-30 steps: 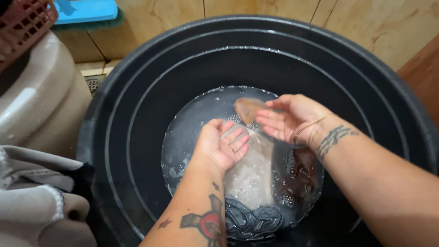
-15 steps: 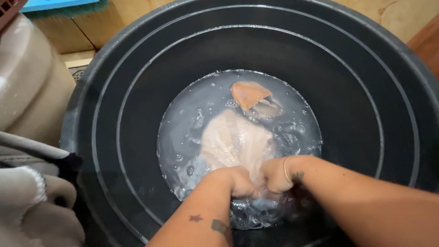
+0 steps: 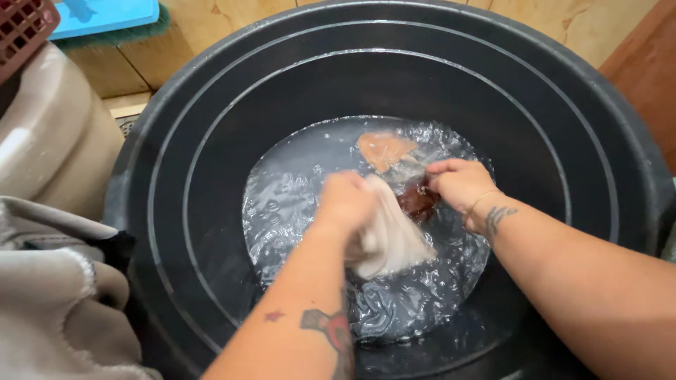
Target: The person hand-washes several small garments in a black basin filled with water. They repeatedly submerge, agitate, and wring out each item, including a light-colored piece, a dark piece, and a brown piece, then place them into a pink laundry basket.
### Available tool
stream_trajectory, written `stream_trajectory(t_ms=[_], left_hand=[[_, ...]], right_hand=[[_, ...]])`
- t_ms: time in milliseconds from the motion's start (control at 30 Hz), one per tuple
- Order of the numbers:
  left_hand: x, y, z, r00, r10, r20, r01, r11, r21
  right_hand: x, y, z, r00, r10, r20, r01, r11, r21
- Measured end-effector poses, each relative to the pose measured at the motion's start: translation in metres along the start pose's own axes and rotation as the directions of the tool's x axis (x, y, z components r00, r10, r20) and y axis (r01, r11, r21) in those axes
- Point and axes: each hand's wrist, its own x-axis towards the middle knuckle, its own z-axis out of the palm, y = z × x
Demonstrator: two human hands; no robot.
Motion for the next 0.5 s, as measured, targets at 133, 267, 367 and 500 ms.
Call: stream_trajectory(t_ms=[133,267,367,500], left_hand=[[0.025,-0.001,-0.030,0.926,-0.101,-0.364,0.008,0.969,-0.246],[0.025,-0.018,-0.031,0.912,0.082,-0.401,-0.032,0.991,0.130],[0.002,-0.037,0.002,0.969,-0.097,0.227,-0.030,0.867,0.497],[-0.035,-0.062,0.041,0.739,-0.340,0.581,-0.212,0.702,0.680]], right_hand=[[-0.010,0.016,0.001,0.995,0.081,0.065,-0.063,0.967,-0.246],[-0.023,0.024,0.017,0.944,-0.168,0.282,0.319,0.671,-0.669],[-0.028,0.028,0.024,0.925,-0.189,0.330,0.375,0.600,-0.707],[-0.026,0.034,0.019,0.930,-0.107,0.350,0.350,0.546,-0.762]])
